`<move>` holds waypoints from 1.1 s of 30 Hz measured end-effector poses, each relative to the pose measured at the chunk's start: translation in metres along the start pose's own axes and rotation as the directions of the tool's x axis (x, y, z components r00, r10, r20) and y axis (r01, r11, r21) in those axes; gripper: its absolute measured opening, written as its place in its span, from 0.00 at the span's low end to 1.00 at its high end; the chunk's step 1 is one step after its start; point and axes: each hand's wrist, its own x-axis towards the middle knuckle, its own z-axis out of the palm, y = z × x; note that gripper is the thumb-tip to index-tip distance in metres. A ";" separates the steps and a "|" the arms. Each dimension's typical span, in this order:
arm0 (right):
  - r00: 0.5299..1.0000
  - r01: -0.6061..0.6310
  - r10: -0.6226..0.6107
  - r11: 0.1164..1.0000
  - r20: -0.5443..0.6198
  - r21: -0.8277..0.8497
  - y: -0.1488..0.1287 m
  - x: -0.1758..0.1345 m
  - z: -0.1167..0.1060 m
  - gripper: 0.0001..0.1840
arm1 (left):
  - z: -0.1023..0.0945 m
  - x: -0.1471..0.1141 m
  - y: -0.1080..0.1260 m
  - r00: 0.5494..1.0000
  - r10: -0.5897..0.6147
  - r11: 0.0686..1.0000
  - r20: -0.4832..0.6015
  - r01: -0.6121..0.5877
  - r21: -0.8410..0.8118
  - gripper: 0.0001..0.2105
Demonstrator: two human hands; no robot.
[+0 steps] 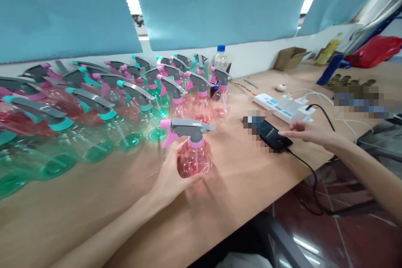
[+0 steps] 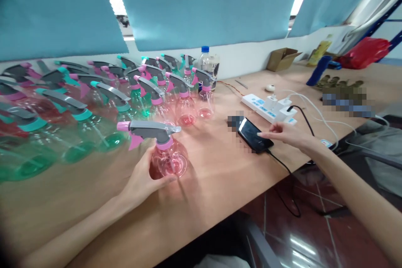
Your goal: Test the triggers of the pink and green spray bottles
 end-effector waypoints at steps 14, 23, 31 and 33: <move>0.855 -0.168 0.262 0.956 0.446 -0.240 0.035 0.024 -0.005 0.30 | 0.004 0.007 0.003 0.998 -0.024 0.999 0.056 0.026 -0.023 0.35; 0.805 -0.174 0.310 0.939 0.506 -0.298 0.025 0.025 -0.009 0.33 | 0.012 0.013 0.003 0.997 -0.025 0.999 0.077 0.028 -0.036 0.34; 0.813 -0.142 0.275 0.949 0.514 -0.283 0.016 0.023 -0.014 0.33 | 0.011 0.014 0.004 0.997 0.002 1.000 0.073 0.000 -0.019 0.35; 0.857 -0.115 0.242 0.951 0.455 -0.288 0.013 0.025 -0.015 0.33 | 0.011 0.014 0.004 0.997 0.005 1.000 0.076 -0.003 -0.016 0.35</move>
